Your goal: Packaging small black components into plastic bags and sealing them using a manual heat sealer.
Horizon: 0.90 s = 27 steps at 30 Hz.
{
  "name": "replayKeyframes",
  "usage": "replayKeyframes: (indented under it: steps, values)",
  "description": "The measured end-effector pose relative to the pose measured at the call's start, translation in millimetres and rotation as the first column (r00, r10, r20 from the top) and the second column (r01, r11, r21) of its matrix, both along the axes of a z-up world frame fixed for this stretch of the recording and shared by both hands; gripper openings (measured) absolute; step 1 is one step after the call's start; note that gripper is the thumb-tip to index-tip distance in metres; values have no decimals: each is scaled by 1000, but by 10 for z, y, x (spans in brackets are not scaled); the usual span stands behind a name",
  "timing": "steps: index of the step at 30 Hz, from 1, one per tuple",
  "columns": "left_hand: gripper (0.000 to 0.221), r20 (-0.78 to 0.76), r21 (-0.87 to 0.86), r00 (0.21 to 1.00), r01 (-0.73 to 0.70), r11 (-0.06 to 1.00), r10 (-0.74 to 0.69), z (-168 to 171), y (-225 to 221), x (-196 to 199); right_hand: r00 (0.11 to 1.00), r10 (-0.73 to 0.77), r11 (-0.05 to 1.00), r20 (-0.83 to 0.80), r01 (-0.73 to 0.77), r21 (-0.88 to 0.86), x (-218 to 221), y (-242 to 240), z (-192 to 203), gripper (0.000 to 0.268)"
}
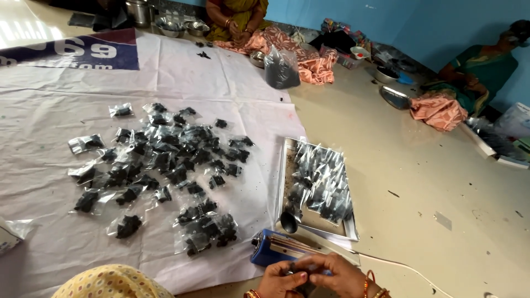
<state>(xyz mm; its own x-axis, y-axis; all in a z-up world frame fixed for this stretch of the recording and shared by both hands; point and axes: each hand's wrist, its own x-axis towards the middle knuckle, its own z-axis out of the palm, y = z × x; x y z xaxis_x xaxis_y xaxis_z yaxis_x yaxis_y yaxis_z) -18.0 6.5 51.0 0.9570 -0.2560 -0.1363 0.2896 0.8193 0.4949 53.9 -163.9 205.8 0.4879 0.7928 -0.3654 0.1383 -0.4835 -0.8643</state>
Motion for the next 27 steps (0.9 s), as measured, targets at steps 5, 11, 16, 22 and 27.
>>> replayKeyframes:
  steps: [5, 11, 16, 22, 27]
  values:
    - [20, -195, -137, 976, -127, 982, 99, -119, -10, 47, 897, -341, 940, 281, 333, 78, -154, 195, 207, 27]
    - [18, -279, -143, 959, -91, 986, 48, -124, 35, 34, 654, -67, 882, 753, 393, -262, -170, 539, 350, 19]
    - [23, -349, 126, 908, -198, 972, 231, -645, -76, 190, 439, -233, 901, 868, 433, 23, -98, 712, 342, 15]
    - [23, -395, 363, 847, -212, 907, 356, -355, -70, 241, 420, -367, 915, 830, 325, 240, 78, 1325, 804, 21]
    - [26, -339, 272, 834, -355, 894, 434, -650, -268, 470, 663, -143, 975, 735, 222, -11, 475, 1677, 545, 40]
